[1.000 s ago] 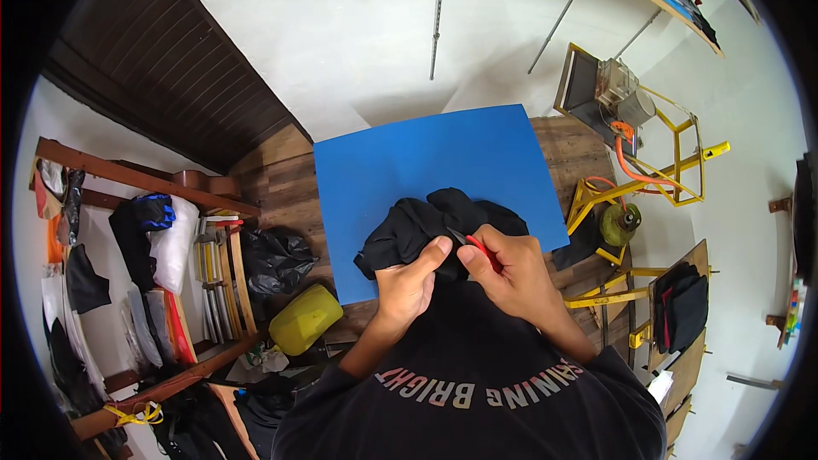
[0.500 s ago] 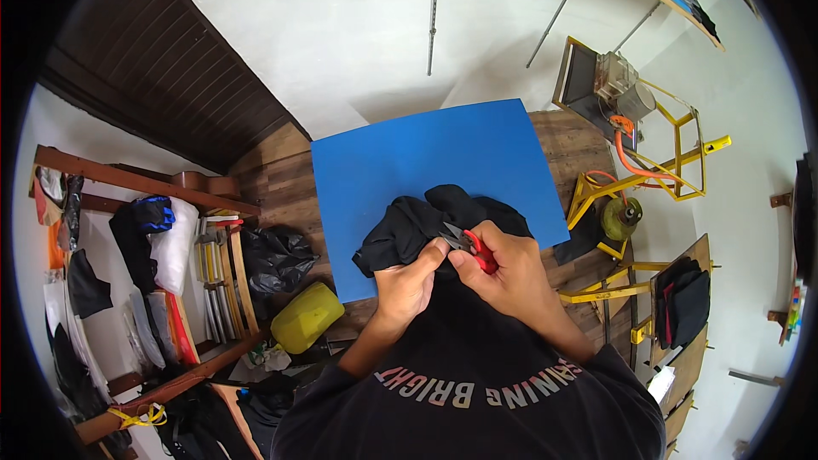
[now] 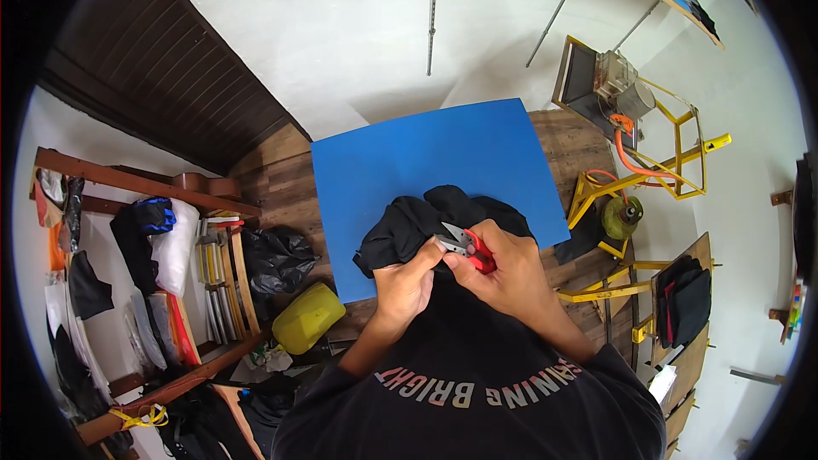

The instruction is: Trim excess threads from a black garment using small snips.

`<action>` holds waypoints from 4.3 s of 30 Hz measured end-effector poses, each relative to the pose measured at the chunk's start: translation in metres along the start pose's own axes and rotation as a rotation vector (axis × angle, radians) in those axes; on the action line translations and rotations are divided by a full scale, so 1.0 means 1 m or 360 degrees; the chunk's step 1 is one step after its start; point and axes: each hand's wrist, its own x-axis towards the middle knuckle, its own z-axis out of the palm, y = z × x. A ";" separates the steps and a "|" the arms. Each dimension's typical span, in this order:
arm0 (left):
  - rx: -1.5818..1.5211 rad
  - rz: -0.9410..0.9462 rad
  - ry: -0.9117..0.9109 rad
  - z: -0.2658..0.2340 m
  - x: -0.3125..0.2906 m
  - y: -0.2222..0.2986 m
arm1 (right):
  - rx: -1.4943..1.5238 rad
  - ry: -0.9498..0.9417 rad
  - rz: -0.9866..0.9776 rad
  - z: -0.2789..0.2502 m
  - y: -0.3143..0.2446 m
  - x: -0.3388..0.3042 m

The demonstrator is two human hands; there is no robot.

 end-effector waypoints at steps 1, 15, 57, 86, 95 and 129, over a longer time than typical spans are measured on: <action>-0.0004 -0.0005 0.0004 0.000 0.000 0.000 | -0.0002 -0.0002 -0.0009 0.000 0.000 0.000; -0.0003 0.0030 -0.0053 -0.002 0.003 -0.001 | 0.0078 -0.0071 0.0032 -0.002 0.001 -0.001; 0.2750 -0.0818 -0.1772 -0.124 0.051 -0.099 | 0.0280 0.0634 0.0581 -0.088 0.086 0.036; -0.0912 -0.0162 -0.1246 -0.028 0.063 0.065 | 0.0998 0.0334 0.0250 0.030 0.044 -0.015; 0.0777 -0.0174 -0.0738 -0.075 0.079 0.038 | 0.1000 0.0544 0.0506 0.011 0.022 0.000; -0.0720 -0.0562 -0.0401 -0.086 0.032 -0.004 | 0.0473 0.0151 0.0145 0.037 0.058 -0.004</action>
